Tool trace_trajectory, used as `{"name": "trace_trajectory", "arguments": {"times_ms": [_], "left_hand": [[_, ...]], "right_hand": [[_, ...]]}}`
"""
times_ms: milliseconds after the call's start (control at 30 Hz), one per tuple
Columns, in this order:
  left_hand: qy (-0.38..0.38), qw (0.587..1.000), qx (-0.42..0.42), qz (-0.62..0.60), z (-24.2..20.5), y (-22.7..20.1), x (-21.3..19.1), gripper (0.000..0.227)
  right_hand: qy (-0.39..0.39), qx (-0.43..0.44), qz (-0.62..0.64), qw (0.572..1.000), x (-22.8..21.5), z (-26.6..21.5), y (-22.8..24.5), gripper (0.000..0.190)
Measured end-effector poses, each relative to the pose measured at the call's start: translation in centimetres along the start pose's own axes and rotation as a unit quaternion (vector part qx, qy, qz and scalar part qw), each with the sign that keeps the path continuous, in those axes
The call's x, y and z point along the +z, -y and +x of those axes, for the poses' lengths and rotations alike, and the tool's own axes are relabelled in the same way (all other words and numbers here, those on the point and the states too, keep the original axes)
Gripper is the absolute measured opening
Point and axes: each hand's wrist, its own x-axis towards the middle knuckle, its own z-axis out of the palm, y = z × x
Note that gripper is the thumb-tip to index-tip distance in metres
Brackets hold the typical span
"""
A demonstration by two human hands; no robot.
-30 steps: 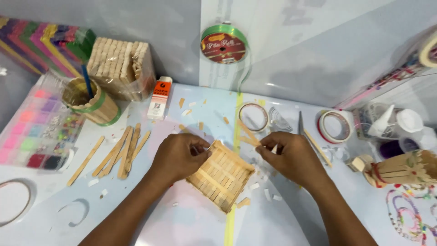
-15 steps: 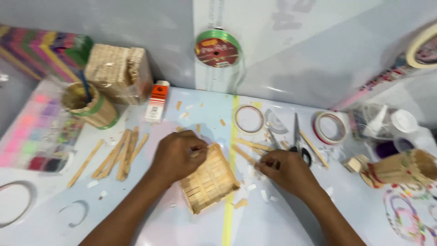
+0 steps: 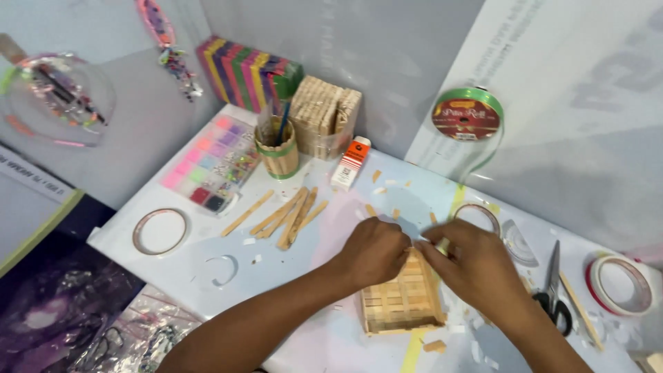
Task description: Assembling a small box using popsicle sticks, double-sided tape, and scissors.
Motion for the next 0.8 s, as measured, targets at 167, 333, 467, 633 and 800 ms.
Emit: {"name": "trace_trajectory", "arguments": {"times_ms": [167,333,467,633,800], "left_hand": [[-0.078,0.99,0.031,-0.11,0.0,-1.0,-1.5,0.015],[-0.044,0.988,0.017,-0.144,-0.4,-1.8,-3.2,0.011],[-0.007,0.952,-0.109,-0.286,-0.4,-2.3,-4.0,0.027],[-0.041,0.995,0.009,-0.094,-0.7,1.2,1.5,0.017],[-0.129,0.986,0.024,-0.105,0.2,-1.4,-3.1,0.041]], "right_hand": [[-0.032,-0.201,0.062,0.977,3.1,8.1,9.7,0.043],[0.072,-0.128,0.166,0.975,5.0,14.0,18.5,0.074],[0.078,-0.172,0.228,0.955,6.5,16.2,20.0,0.043],[-0.079,-0.208,0.264,0.938,6.3,18.5,19.9,0.028],[-0.249,-0.24,0.376,0.86,-1.8,19.0,16.7,0.02]]}}
